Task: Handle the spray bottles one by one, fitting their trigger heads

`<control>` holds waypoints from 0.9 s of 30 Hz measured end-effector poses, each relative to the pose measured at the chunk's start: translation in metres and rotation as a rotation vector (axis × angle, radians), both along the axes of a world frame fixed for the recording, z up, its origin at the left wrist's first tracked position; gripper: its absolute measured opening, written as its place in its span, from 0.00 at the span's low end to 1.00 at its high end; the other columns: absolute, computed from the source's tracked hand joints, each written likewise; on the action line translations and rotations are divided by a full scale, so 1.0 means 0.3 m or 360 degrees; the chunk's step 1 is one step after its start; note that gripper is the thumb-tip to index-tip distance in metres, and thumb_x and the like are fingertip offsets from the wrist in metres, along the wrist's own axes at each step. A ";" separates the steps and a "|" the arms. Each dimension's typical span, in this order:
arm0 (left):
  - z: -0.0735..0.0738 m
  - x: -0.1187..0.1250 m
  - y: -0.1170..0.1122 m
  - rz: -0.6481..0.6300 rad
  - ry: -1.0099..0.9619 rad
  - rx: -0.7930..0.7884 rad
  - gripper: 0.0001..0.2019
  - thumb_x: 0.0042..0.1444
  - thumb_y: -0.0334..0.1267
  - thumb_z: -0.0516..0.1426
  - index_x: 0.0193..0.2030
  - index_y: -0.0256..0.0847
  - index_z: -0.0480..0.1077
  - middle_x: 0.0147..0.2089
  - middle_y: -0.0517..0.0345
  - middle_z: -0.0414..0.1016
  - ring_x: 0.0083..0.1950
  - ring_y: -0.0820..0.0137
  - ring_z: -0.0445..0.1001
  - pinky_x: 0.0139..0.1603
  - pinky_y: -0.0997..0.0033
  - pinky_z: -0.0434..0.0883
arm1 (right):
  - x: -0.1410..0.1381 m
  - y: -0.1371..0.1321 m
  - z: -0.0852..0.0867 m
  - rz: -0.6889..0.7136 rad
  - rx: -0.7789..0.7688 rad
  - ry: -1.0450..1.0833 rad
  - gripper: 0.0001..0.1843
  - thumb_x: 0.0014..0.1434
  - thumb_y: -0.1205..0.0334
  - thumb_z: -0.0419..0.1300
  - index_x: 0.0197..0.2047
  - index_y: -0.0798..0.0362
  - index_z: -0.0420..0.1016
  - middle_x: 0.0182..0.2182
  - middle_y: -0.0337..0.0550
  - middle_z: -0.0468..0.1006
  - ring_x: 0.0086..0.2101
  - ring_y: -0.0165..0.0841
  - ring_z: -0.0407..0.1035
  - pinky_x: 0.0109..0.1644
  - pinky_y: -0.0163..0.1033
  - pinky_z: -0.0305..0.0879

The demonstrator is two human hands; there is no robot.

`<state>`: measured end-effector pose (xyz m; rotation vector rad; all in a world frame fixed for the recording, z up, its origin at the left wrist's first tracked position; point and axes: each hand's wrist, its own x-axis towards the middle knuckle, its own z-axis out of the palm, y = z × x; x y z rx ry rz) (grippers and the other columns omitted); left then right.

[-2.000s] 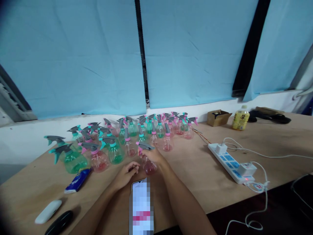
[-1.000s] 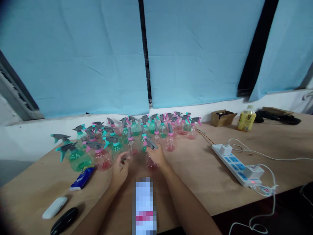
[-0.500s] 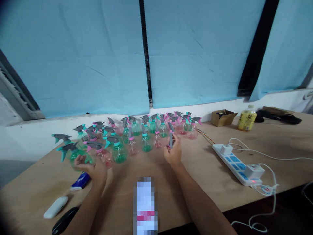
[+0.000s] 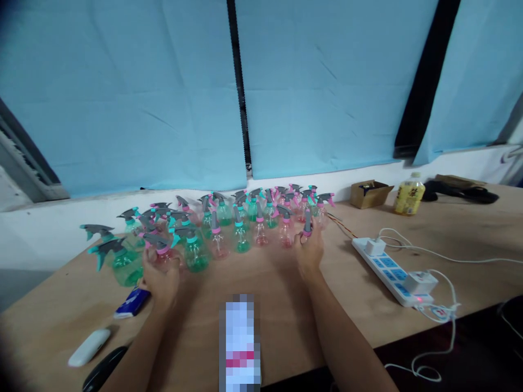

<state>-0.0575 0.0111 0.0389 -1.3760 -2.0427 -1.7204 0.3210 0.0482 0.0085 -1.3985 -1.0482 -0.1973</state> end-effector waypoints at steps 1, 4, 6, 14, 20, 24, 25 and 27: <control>0.001 -0.002 0.000 0.0062 0.0038 -0.0018 0.39 0.54 0.43 0.59 0.71 0.45 0.49 0.65 0.43 0.65 0.67 0.46 0.60 0.66 0.39 0.52 | 0.003 0.002 -0.001 -0.0006 0.0006 0.0003 0.34 0.56 0.62 0.52 0.66 0.52 0.56 0.55 0.55 0.71 0.52 0.45 0.68 0.55 0.48 0.64; 0.000 -0.006 0.003 0.0242 0.0140 -0.0084 0.35 0.52 0.44 0.61 0.66 0.41 0.58 0.61 0.41 0.67 0.64 0.44 0.62 0.64 0.40 0.54 | 0.011 0.008 -0.007 -0.0017 0.0056 -0.0002 0.32 0.56 0.61 0.53 0.64 0.54 0.58 0.55 0.56 0.70 0.54 0.45 0.67 0.56 0.49 0.63; -0.005 -0.011 0.004 0.0307 0.0214 -0.0114 0.31 0.51 0.44 0.61 0.62 0.38 0.64 0.60 0.39 0.67 0.63 0.43 0.61 0.63 0.40 0.55 | 0.014 0.012 -0.011 -0.0032 0.0098 -0.0031 0.32 0.55 0.60 0.55 0.63 0.54 0.58 0.55 0.57 0.69 0.55 0.46 0.66 0.58 0.52 0.63; -0.028 -0.026 -0.009 0.0348 0.0652 -0.0180 0.19 0.57 0.50 0.54 0.46 0.36 0.72 0.50 0.42 0.70 0.54 0.46 0.64 0.54 0.46 0.56 | 0.014 0.000 0.008 -0.0045 0.0635 -0.0383 0.39 0.54 0.60 0.60 0.66 0.55 0.49 0.62 0.62 0.55 0.66 0.53 0.48 0.64 0.69 0.50; -0.006 0.045 -0.036 0.0085 0.0917 0.0044 0.10 0.55 0.44 0.57 0.34 0.39 0.71 0.40 0.52 0.72 0.46 0.57 0.69 0.51 0.56 0.55 | -0.091 -0.051 0.032 0.0443 0.0631 -0.0503 0.27 0.56 0.64 0.57 0.59 0.51 0.60 0.59 0.56 0.60 0.64 0.52 0.55 0.64 0.66 0.56; -0.004 0.127 -0.054 -0.0165 0.0928 0.0113 0.07 0.52 0.41 0.58 0.29 0.40 0.70 0.37 0.52 0.73 0.42 0.59 0.70 0.47 0.59 0.56 | -0.180 -0.063 0.020 0.0748 0.0455 -0.0527 0.25 0.58 0.64 0.56 0.59 0.51 0.62 0.61 0.56 0.60 0.65 0.50 0.54 0.65 0.63 0.56; -0.006 0.146 -0.059 -0.0245 0.0928 0.0082 0.07 0.53 0.42 0.58 0.31 0.40 0.71 0.38 0.51 0.73 0.43 0.58 0.70 0.47 0.59 0.56 | -0.198 -0.063 0.017 0.0831 0.0410 -0.0538 0.25 0.59 0.64 0.56 0.60 0.51 0.62 0.62 0.57 0.60 0.65 0.50 0.53 0.65 0.62 0.56; -0.012 0.178 -0.065 -0.0380 0.0899 0.0026 0.09 0.55 0.43 0.57 0.35 0.40 0.72 0.41 0.49 0.75 0.46 0.56 0.71 0.49 0.58 0.57 | -0.230 -0.065 0.011 0.1005 0.0355 -0.0558 0.25 0.60 0.63 0.55 0.61 0.52 0.61 0.62 0.57 0.60 0.66 0.48 0.52 0.66 0.60 0.56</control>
